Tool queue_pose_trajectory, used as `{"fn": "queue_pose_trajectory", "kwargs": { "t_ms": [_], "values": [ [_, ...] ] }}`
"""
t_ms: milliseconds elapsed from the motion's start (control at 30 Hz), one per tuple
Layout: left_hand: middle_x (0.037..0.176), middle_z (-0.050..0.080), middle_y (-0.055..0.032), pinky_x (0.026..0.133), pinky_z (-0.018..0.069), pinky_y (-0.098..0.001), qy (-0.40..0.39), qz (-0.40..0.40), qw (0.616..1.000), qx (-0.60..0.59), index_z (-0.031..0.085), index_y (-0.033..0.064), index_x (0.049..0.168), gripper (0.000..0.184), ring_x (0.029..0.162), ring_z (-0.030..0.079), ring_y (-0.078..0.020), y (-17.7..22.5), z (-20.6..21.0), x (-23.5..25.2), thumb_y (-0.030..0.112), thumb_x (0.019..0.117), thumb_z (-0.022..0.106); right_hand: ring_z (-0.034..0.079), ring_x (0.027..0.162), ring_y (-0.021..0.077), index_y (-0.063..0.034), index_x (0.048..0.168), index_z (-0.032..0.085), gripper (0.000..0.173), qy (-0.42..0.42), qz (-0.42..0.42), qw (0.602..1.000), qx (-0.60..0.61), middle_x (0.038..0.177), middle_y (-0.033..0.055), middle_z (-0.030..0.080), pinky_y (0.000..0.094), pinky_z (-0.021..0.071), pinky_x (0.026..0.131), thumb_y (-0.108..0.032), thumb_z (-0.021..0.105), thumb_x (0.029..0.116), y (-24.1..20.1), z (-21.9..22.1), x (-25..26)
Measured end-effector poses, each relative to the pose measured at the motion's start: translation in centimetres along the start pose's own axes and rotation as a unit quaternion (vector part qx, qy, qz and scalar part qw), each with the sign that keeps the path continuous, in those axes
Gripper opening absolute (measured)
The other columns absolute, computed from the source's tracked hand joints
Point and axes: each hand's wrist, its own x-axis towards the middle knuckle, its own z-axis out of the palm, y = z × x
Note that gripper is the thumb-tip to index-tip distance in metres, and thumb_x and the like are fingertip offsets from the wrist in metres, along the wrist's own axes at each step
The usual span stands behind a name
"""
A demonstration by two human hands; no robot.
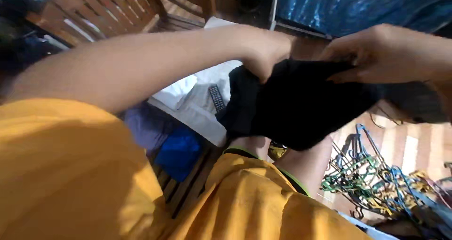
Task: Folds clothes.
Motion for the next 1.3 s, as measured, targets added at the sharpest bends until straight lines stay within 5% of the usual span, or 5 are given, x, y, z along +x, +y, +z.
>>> {"fn": "queue_pose_trajectory", "kwargs": {
  "t_ms": [333, 500, 933, 1133, 1300],
  "values": [
    [0.098, 0.073, -0.0170, 0.055, 0.0554, -0.0483, 0.342, 0.053, 0.938, -0.014, 0.074, 0.0117, 0.115, 0.030, 0.077, 0.072, -0.0355, 5.3, 16.9, 1.9, 0.007, 0.0854, 0.074, 0.018, 0.148, 0.0595, -0.0232, 0.158, 0.038, 0.081, 0.148, 0.134, 0.962, -0.186, 0.162, 0.0334, 0.024, 0.0830, 0.0156, 0.111, -0.055, 0.067, 0.0895, -1.8, 17.8, -11.7],
    [0.109, 0.075, -0.0084, 0.065, 0.0614, -0.0455, 0.280, 0.033, 0.957, -0.068, 0.069, 0.0220, 0.126, 0.049, 0.088, 0.075, -0.0286, 8.4, 33.4, 3.6, 0.006, 0.0799, 0.073, 0.047, 0.138, 0.0511, -0.0230, 0.154, 0.047, 0.072, 0.132, 0.246, 0.957, -0.083, 0.155, 0.0289, 0.043, 0.0664, 0.0449, 0.106, -0.004, 0.068, 0.0878, 1.5, 36.2, -13.9],
    [0.118, 0.072, -0.0199, 0.058, 0.0546, -0.0575, 0.330, 0.087, 0.940, 0.022, 0.060, 0.0082, 0.142, 0.051, 0.076, 0.072, -0.0417, 1.2, 12.1, 10.4, -0.005, 0.0934, 0.058, 0.062, 0.108, 0.0495, -0.0080, 0.134, 0.065, 0.040, 0.272, 0.197, 0.882, -0.331, 0.135, 0.0187, 0.065, 0.0620, 0.0462, 0.081, 0.005, 0.051, 0.0993, 4.1, 12.2, -14.1],
    [0.091, 0.071, -0.0108, 0.051, 0.0556, -0.0453, 0.312, 0.196, 0.930, -0.023, 0.073, 0.0053, 0.100, 0.017, 0.061, 0.067, -0.0276, 3.4, 27.0, 7.9, -0.003, 0.0864, 0.068, 0.064, 0.118, 0.0418, -0.0099, 0.122, 0.074, 0.035, 0.116, 0.298, 0.937, -0.139, 0.132, 0.0115, 0.069, 0.0621, 0.0512, 0.094, 0.004, 0.058, 0.0946, -1.3, 24.9, -25.8],
    [0.148, 0.053, -0.0199, 0.097, 0.0515, -0.0626, 0.160, 0.057, 0.959, -0.227, 0.045, 0.0172, 0.155, 0.080, 0.129, 0.058, -0.0411, 6.8, 26.2, 11.5, 0.038, 0.0869, 0.081, 0.070, 0.107, 0.0304, -0.0127, 0.113, 0.079, 0.035, 0.281, 0.391, 0.876, -0.022, 0.121, 0.0063, 0.075, 0.0487, 0.0535, 0.094, 0.001, 0.053, 0.0931, -4.2, 36.6, -27.2]
  ]
}}
